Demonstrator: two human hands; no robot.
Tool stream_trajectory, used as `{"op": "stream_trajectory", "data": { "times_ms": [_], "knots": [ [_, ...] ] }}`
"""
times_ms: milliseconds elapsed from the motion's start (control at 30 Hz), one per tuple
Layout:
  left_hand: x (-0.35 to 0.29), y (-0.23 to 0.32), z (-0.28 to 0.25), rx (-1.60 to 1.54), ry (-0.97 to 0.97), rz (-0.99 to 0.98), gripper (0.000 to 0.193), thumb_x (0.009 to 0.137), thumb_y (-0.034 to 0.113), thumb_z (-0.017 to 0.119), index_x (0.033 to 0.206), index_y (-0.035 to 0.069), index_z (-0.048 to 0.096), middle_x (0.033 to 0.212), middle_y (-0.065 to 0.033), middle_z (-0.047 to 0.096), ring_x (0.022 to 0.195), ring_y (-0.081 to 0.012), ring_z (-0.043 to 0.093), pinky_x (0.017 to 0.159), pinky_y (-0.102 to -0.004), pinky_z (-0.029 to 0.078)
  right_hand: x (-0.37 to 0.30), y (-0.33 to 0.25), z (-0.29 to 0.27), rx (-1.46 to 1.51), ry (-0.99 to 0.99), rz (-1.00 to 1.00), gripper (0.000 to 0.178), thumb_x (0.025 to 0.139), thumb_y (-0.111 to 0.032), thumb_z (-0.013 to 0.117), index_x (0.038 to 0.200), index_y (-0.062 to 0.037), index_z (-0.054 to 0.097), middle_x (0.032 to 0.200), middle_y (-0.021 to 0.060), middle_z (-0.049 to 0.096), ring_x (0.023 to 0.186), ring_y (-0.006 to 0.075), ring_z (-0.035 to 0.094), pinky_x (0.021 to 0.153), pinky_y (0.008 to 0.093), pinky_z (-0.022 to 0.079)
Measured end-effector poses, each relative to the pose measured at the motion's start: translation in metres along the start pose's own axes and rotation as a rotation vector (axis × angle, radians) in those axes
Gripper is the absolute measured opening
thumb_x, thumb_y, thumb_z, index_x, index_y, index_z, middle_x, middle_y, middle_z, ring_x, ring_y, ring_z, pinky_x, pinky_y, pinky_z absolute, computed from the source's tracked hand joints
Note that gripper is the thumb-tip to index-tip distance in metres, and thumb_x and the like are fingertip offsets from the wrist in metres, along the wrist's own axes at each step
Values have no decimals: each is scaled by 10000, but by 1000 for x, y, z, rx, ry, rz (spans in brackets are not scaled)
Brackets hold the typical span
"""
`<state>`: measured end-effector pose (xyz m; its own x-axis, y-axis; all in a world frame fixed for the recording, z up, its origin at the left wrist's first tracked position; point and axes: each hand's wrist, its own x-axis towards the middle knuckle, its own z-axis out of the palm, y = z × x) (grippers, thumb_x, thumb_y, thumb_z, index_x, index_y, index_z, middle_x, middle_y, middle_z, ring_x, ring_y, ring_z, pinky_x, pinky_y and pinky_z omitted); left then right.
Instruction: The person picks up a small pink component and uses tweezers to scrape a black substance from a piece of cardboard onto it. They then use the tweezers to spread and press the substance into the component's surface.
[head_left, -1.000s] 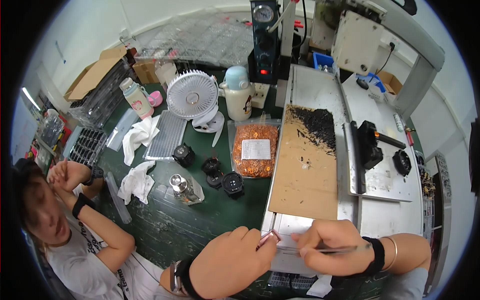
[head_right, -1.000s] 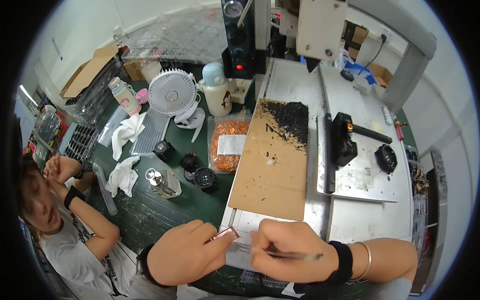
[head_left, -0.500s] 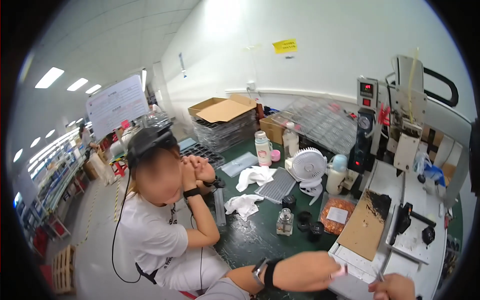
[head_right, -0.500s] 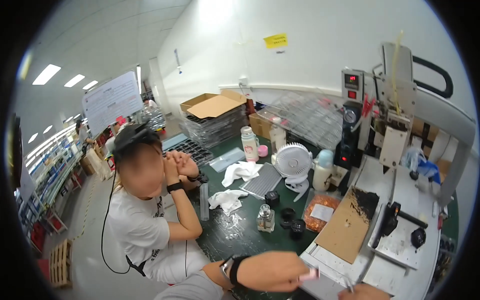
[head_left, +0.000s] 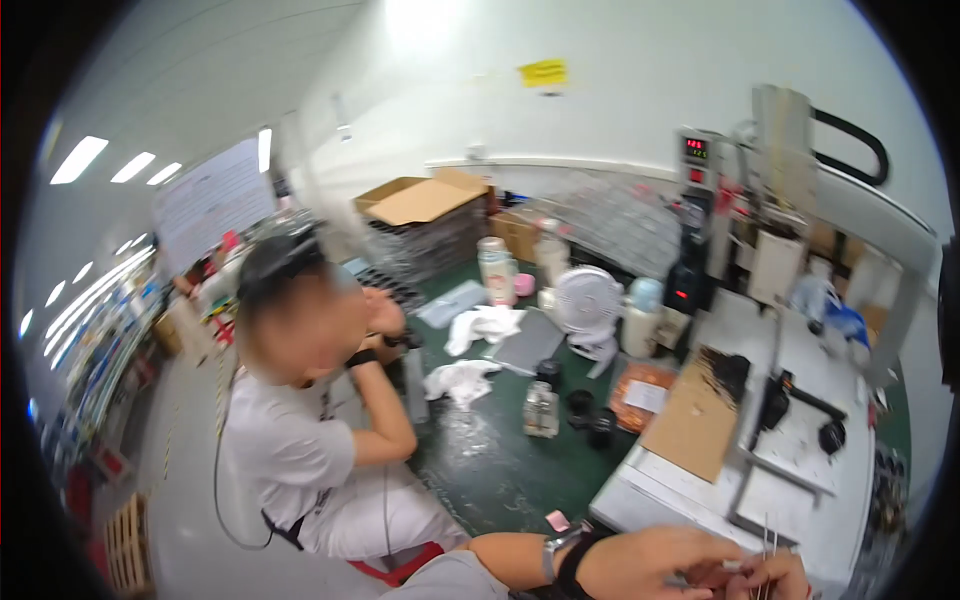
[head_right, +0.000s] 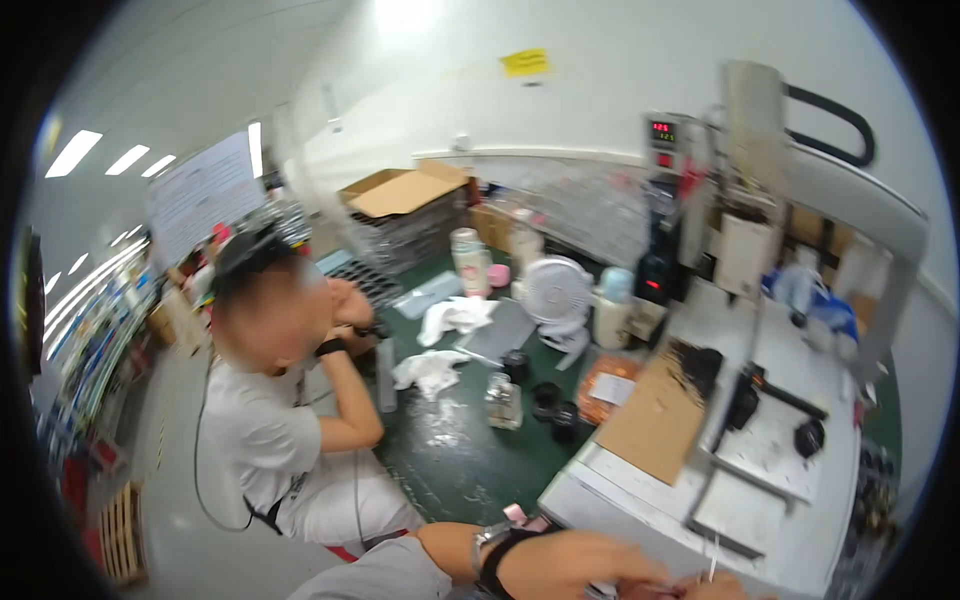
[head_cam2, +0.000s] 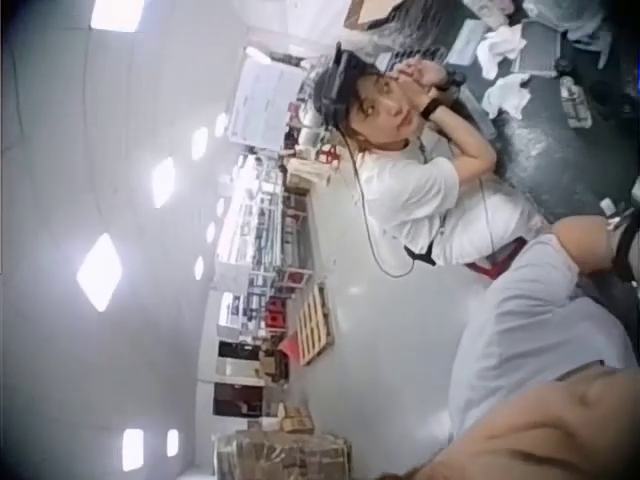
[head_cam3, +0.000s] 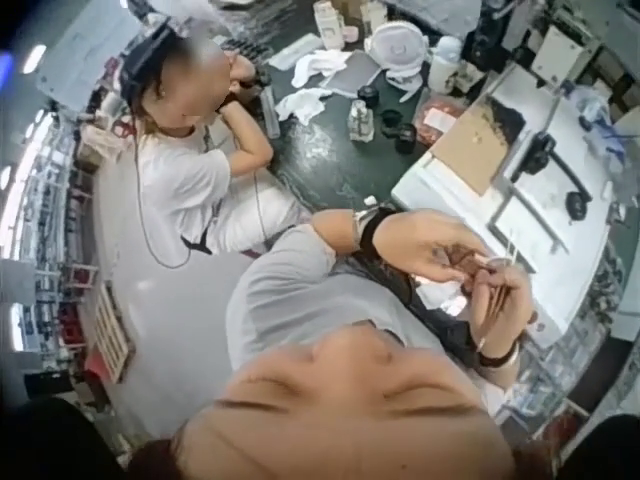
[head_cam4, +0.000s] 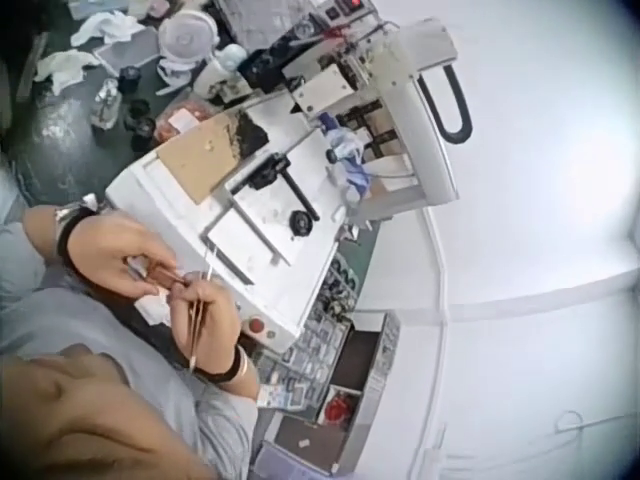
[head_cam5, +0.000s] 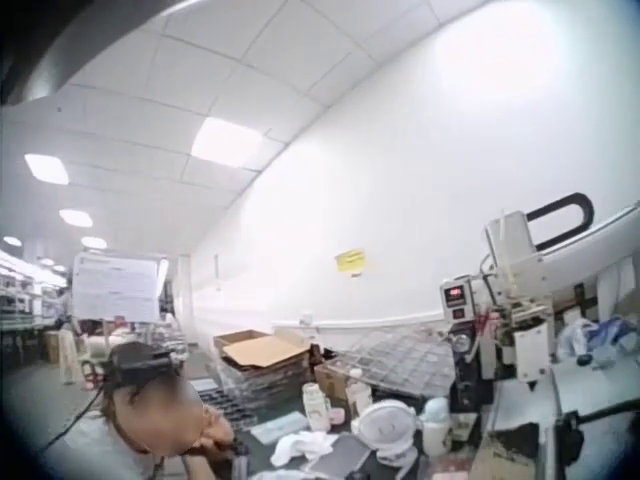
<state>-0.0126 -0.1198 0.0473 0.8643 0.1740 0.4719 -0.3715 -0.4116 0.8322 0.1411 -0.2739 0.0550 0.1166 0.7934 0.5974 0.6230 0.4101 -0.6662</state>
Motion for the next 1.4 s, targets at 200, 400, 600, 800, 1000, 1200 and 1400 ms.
{"op": "stream_trajectory", "data": {
  "times_ms": [200, 400, 600, 800, 1000, 1200, 1400],
  "knots": [
    [15, -21, -4, -24, 40, 122, 459, 740, 68, 828, 1159, 16, 649, 906, -112, 703, 798, -209, 683, 696, -296, 528, 13, 10, 11, 254, 178, 180, 164, 872, 25, 648, 955, -18, 514, 956, 80, 573, 780, 107, 539, 699, 230, 446],
    [12, -43, 2, -371, 113, -110, 354, 825, 14, 747, 1150, -35, 616, 1028, -111, 687, 906, -151, 676, 809, -280, 544, 19, 26, 15, 393, 308, 335, 175, 949, -137, 574, 997, 31, 587, 900, 125, 611, 812, 192, 622, 761, 313, 512],
    [16, -49, -1, -568, 236, -288, 419, 768, -132, 724, 1137, -93, 529, 1043, -219, 674, 977, -226, 677, 865, -326, 551, 11, 54, 8, 332, 402, 136, 742, 954, -625, 337, 1141, 65, 537, 1024, 197, 561, 804, 274, 646, 808, 415, 548],
    [24, -46, -2, -552, 276, -309, 428, 739, -153, 734, 1101, -96, 513, 1016, -244, 672, 962, -247, 685, 850, -340, 562, 27, 40, -3, 11, 343, 114, 659, 952, -574, 436, 1149, 36, 588, 981, 184, 633, 897, 284, 667, 819, 434, 546],
    [18, -48, -9, -465, 344, -317, 426, 720, -156, 747, 1074, -91, 518, 996, -265, 670, 944, -276, 693, 829, -367, 576, 36, 62, 2, 147, 156, -13, 356, 914, -190, 595, 1172, 54, 613, 1121, 237, 629, 998, 344, 631, 863, 372, 493],
    [24, -45, -5, -487, 332, -331, 437, 711, -171, 741, 1077, -84, 518, 994, -260, 671, 945, -272, 693, 830, -364, 578, 32, 57, -9, 222, 133, -16, 305, 903, -160, 603, 1120, 53, 630, 1098, 221, 635, 955, 333, 651, 881, 402, 507],
    [20, -50, -5, 23, 279, -108, 428, 786, -76, 741, 1164, -49, 541, 990, -163, 688, 927, -193, 691, 781, -293, 561, 28, 61, 6, 436, 198, -111, 221, 810, 8, 666, 1011, 32, 577, 955, 194, 640, 912, 333, 674, 977, 508, 478]
  ]
}}
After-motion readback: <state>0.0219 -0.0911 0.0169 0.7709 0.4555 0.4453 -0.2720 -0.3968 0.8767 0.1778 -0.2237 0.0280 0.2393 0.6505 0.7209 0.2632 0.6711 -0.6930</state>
